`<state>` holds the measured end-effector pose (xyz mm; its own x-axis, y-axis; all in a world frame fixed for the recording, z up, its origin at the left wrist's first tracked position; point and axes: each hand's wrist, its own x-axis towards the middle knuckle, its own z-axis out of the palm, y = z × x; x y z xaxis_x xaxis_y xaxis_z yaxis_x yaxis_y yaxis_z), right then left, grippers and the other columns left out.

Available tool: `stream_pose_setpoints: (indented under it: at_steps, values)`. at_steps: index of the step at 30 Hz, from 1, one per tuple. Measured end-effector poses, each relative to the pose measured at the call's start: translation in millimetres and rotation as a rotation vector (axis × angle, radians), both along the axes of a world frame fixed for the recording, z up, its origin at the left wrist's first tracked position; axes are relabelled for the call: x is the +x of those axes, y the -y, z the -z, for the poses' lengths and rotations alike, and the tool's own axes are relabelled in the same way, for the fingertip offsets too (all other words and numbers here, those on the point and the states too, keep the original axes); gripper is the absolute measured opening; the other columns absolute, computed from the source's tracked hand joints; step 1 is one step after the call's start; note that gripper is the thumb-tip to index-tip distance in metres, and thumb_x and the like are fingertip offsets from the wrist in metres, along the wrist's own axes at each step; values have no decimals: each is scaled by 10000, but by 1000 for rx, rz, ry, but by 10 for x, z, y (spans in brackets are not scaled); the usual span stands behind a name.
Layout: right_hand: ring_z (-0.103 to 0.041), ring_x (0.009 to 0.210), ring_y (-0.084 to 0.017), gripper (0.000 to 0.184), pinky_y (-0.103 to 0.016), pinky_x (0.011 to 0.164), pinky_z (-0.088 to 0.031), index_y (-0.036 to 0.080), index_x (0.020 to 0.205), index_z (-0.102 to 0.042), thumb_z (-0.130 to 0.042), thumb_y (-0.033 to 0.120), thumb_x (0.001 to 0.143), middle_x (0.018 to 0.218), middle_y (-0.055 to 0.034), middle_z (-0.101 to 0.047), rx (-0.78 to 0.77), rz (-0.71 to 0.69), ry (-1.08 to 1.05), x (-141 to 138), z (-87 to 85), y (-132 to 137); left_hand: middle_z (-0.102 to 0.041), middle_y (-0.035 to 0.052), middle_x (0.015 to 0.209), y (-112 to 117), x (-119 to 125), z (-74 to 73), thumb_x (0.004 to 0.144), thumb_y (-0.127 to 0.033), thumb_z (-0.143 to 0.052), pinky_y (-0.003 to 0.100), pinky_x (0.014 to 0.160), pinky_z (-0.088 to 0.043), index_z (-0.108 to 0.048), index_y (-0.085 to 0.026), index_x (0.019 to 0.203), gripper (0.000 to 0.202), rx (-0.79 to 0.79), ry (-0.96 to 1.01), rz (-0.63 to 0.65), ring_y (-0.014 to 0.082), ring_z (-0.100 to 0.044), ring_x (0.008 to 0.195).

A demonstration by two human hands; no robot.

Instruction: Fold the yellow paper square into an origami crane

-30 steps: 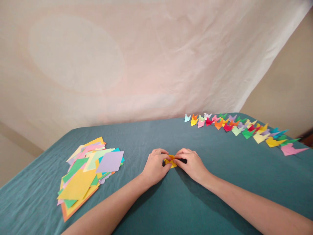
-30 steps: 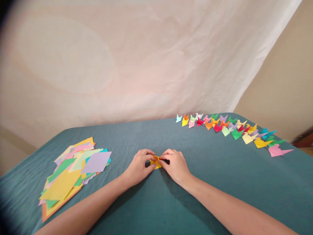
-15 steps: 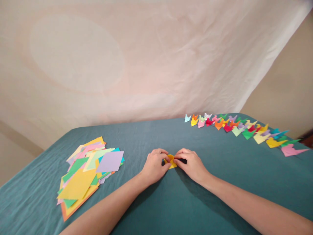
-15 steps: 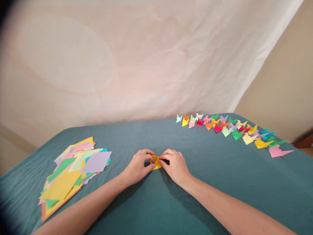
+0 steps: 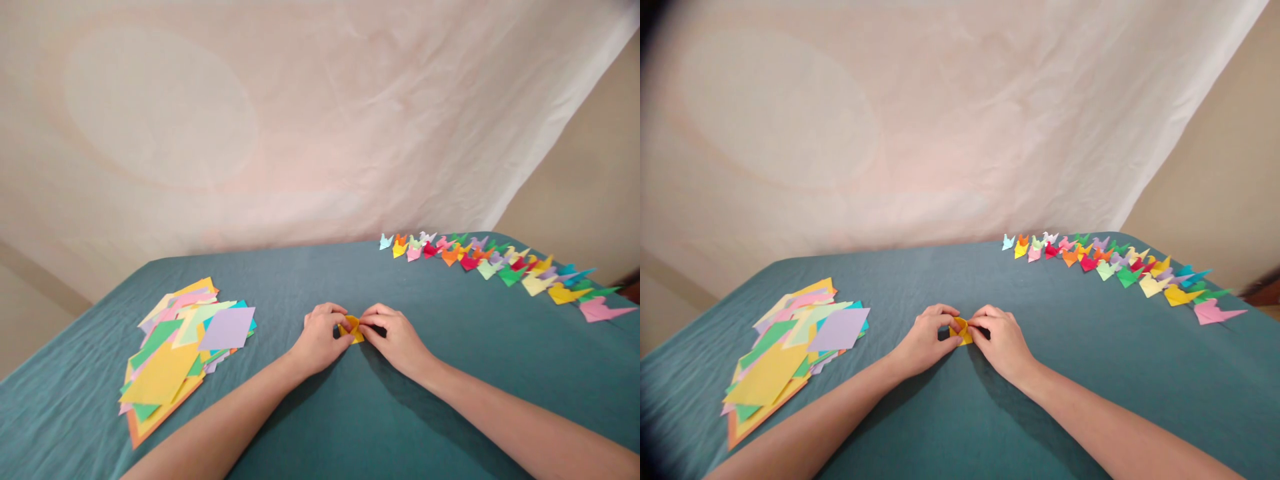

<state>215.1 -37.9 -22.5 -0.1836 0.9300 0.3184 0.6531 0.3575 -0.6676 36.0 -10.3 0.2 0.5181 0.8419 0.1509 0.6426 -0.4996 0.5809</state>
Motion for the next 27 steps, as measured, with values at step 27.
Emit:
stream_pose_setpoints:
  at_steps: [27]
  values:
    - [-582, 911, -183, 213, -340, 836, -399, 288, 1041, -659, -542, 301, 864, 990, -16, -663, -27, -100, 11, 2, 1, -46, -631, 16, 1015, 2, -11, -38, 806, -337, -561, 307, 903, -401, -680, -225, 758, 170, -27, 51, 57, 180, -557, 981]
